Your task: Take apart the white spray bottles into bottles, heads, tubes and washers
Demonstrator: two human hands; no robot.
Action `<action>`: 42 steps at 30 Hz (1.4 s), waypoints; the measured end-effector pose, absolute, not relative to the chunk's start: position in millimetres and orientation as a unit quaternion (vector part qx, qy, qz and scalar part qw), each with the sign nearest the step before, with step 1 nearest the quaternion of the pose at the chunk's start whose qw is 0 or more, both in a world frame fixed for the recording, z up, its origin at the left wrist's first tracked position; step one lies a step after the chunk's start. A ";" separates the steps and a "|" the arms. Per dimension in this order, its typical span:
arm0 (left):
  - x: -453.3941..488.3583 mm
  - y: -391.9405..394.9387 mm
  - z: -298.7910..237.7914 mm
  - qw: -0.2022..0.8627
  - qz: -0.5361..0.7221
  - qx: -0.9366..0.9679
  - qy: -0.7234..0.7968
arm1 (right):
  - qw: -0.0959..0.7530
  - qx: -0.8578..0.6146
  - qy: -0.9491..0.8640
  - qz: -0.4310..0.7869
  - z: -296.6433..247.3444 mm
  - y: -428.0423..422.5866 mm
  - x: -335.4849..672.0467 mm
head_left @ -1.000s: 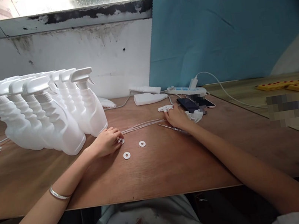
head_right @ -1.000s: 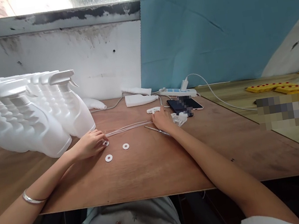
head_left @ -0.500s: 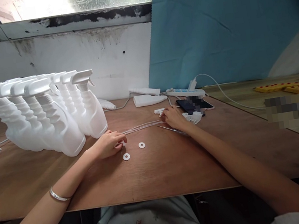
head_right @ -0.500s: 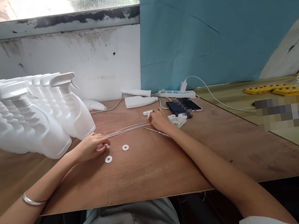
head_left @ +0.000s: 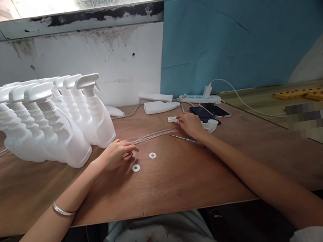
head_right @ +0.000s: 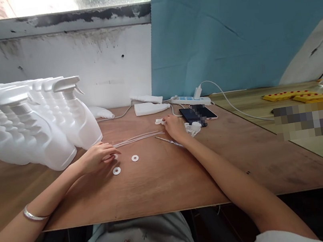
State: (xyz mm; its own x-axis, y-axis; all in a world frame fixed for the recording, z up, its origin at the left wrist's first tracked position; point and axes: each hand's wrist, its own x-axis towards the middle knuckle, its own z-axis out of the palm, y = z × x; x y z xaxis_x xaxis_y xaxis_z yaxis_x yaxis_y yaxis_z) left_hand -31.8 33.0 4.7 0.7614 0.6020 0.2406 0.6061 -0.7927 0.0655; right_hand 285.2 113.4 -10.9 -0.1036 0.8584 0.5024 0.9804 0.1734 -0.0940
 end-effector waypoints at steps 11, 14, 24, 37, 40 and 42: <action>-24.1 24.4 11.7 -0.083 -0.273 -0.910 -0.303 | 0.394 -0.530 -0.750 -0.039 14.3 64.0 227.0; -19.5 20.2 12.2 -0.150 -0.334 -0.881 -0.299 | 0.431 -0.450 -0.782 0.022 14.7 40.2 204.6; -11.3 14.9 5.5 -0.299 -0.364 -0.819 -0.327 | 0.325 -0.303 -0.883 0.149 -0.9 13.6 181.3; -13.6 16.2 6.2 -0.325 -0.368 -0.800 -0.345 | 0.230 -0.255 -0.920 0.191 -11.9 23.8 190.3; -13.2 14.8 7.2 -0.320 -0.352 -0.810 -0.343 | 0.258 -0.266 -0.911 0.184 -15.2 24.9 189.1; -12.9 14.3 8.0 -0.321 -0.337 -0.814 -0.348 | 0.272 -0.267 -0.905 0.186 -16.6 25.4 188.6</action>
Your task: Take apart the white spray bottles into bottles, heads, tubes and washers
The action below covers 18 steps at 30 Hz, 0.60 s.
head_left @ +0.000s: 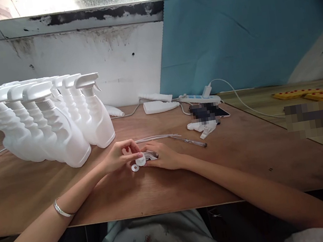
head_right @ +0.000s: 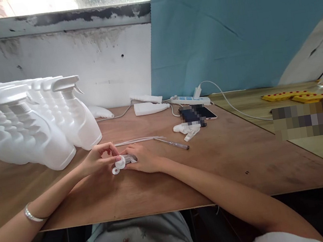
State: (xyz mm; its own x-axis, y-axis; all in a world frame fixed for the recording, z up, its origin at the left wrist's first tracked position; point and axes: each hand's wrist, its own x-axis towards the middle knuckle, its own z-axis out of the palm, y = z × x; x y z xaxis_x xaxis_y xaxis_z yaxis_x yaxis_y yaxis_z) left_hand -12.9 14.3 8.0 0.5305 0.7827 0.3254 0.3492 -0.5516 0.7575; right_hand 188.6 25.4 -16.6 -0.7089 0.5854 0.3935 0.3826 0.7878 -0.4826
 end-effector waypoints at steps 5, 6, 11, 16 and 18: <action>-13.1 14.2 8.4 0.340 0.296 0.819 0.356 | 0.294 -0.283 -0.890 0.203 -17.9 25.5 187.2; -13.2 14.5 8.1 0.337 0.302 0.817 0.358 | 0.297 -0.285 -0.888 0.206 -18.1 25.5 187.0; -13.1 16.4 5.8 0.324 0.340 0.795 0.383 | 0.310 -0.287 -0.881 0.214 -20.1 25.6 186.8; -13.1 16.1 6.4 0.318 0.330 0.807 0.373 | 0.315 -0.303 -0.871 0.224 -19.9 24.4 187.2; -14.5 16.4 7.1 0.291 0.326 0.829 0.350 | 0.313 -0.306 -0.870 0.225 -17.7 23.0 187.2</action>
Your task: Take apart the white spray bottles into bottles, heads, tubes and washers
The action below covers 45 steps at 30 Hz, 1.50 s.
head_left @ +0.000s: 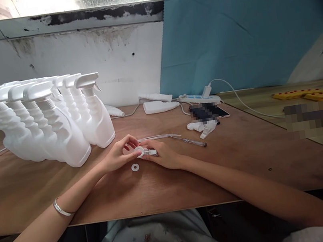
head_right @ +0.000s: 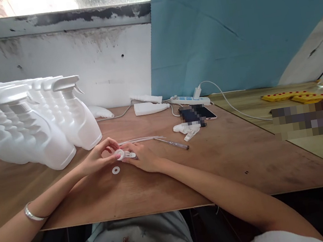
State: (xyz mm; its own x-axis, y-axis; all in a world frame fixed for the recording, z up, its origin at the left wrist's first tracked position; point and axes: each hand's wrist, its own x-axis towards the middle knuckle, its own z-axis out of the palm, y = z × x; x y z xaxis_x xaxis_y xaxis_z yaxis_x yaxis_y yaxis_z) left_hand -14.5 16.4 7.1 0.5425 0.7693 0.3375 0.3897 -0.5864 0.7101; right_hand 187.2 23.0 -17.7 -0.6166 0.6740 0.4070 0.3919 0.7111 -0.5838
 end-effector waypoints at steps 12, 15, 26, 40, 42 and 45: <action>-16.8 21.4 1.6 0.106 0.299 0.892 0.321 | 0.362 -0.307 -0.865 0.166 -21.3 19.7 190.4; -16.6 21.0 1.6 0.082 0.298 0.899 0.309 | 0.346 -0.279 -0.888 0.116 -18.9 18.6 190.7; -17.7 19.9 4.2 0.015 0.270 0.921 0.282 | 0.278 -0.258 -0.925 0.017 -12.3 19.6 193.5; -20.4 23.5 1.8 -0.039 0.286 0.923 0.256 | 0.307 -0.233 -0.922 -0.023 -18.0 27.8 193.4; -19.9 23.2 1.9 -0.057 0.278 0.925 0.253 | 0.305 -0.231 -0.924 -0.019 -17.2 26.8 193.0; -19.0 22.2 2.8 -0.100 0.263 0.927 0.246 | 0.297 -0.226 -0.928 -0.011 -15.0 24.6 192.7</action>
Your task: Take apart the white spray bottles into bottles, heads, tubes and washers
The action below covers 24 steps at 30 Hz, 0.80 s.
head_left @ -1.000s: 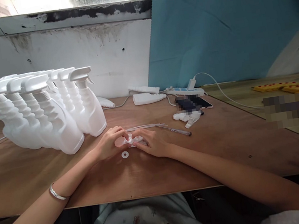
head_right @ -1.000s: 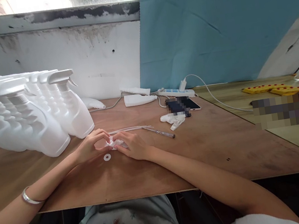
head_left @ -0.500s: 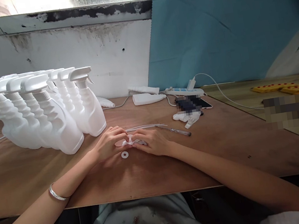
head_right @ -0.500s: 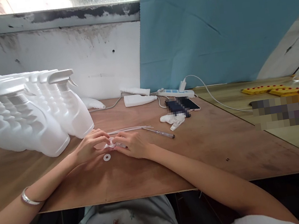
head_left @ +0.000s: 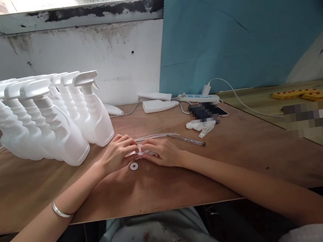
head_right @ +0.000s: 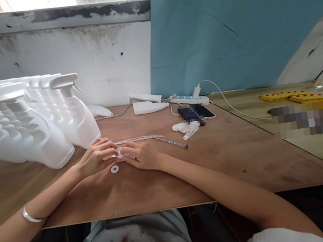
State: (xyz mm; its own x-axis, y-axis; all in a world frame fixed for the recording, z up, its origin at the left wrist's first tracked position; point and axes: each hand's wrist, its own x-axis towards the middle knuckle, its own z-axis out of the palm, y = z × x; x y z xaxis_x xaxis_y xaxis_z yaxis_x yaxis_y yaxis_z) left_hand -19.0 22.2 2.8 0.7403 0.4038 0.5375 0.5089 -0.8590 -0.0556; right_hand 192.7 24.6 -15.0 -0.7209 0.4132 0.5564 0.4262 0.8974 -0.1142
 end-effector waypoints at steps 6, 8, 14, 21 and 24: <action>-19.0 20.6 5.5 0.113 -0.245 -0.930 -0.249 | 0.299 -0.226 -0.927 -0.013 -16.4 24.7 192.3; -19.4 20.1 4.8 0.097 -0.243 -0.928 -0.266 | 0.310 -0.226 -0.923 -0.015 -19.3 26.2 192.5; -17.9 17.8 2.5 0.090 -0.246 -0.920 -0.291 | 0.372 -0.226 -0.900 -0.016 -26.0 30.0 194.0; -15.0 15.6 5.3 0.054 -0.228 -0.926 -0.296 | 0.355 -0.226 -0.907 0.006 -24.6 30.7 196.6; -14.2 14.7 4.6 0.051 -0.228 -0.925 -0.301 | 0.316 -0.293 -0.902 -0.014 -20.3 38.2 202.1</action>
State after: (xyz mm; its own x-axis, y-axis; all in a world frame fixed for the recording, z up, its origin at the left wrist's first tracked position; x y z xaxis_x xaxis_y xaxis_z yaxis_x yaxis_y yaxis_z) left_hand -14.2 14.7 4.6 0.7153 0.5324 0.4528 0.5791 -0.8141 0.0424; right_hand 202.1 38.2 -20.3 -0.6284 0.5201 0.5784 0.5382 0.8276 -0.1594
